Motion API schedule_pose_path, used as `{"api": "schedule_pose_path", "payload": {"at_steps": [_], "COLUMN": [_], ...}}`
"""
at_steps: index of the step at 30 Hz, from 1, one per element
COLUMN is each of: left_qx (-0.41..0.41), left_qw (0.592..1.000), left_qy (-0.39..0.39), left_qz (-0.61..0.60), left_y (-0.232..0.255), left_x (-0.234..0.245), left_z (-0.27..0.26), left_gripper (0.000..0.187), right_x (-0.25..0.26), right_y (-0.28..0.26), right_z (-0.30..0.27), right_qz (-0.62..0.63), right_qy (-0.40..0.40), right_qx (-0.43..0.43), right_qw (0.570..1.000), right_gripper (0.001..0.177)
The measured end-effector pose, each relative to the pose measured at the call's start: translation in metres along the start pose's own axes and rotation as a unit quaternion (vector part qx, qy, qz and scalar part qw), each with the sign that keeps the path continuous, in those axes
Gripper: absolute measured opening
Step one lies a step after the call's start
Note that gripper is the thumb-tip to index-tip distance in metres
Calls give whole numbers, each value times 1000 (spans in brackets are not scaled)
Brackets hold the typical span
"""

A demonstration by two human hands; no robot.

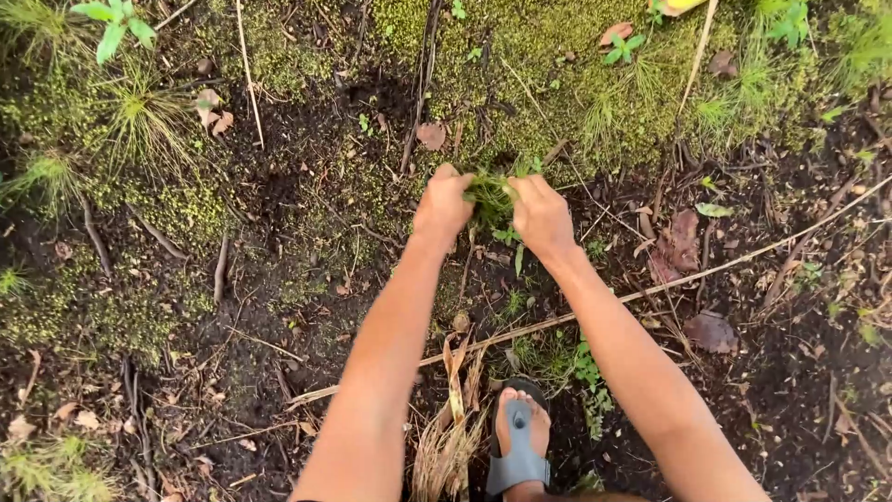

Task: Weeding small plants and grass from a patch of soil and moss in an outdoor area by hand.

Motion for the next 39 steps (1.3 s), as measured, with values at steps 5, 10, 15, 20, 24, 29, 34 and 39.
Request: {"api": "schedule_pose_path", "payload": {"at_steps": [5,10,15,20,24,29,34,39], "left_qx": [-33,-117,5,8,-81,-78,-113,-136], "left_qw": [998,989,996,964,920,906,900,943], "left_qy": [-8,90,-21,2,-3,-86,-68,-38], "left_qz": [-44,2,85,267,383,407,415,303], "left_y": [-4,-62,-106,-32,-6,-21,-41,-52], "left_x": [35,42,47,63,46,13,19,42], "left_z": [-27,-49,-63,-81,-75,-58,-64,-84], "left_gripper": [39,30,34,63,68,36,28,54], "right_x": [17,-20,-69,-17,17,-12,-28,-26], "right_y": [-41,-104,-123,-105,-60,-16,12,-13], "right_z": [4,-3,-22,-14,-32,-68,-75,-58], "right_qz": [62,126,203,126,-15,-51,-46,-89], "right_qy": [49,53,-189,-225,-214,-184,-133,-165], "right_qx": [-32,-123,-49,-75,-158,-111,-94,-82], "right_qw": [996,983,960,963,964,975,986,979], "right_gripper": [11,11,57,55,45,40,25,34]}}
Point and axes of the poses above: each hand's wrist, its own z-axis towards the middle knuckle, its own x-axis out of the back of the hand, y = z × x, the point moved 2 cm from there along z, towards the middle knuckle, and after that the axes turned 1 degree about -y, right-handed, at the moved point
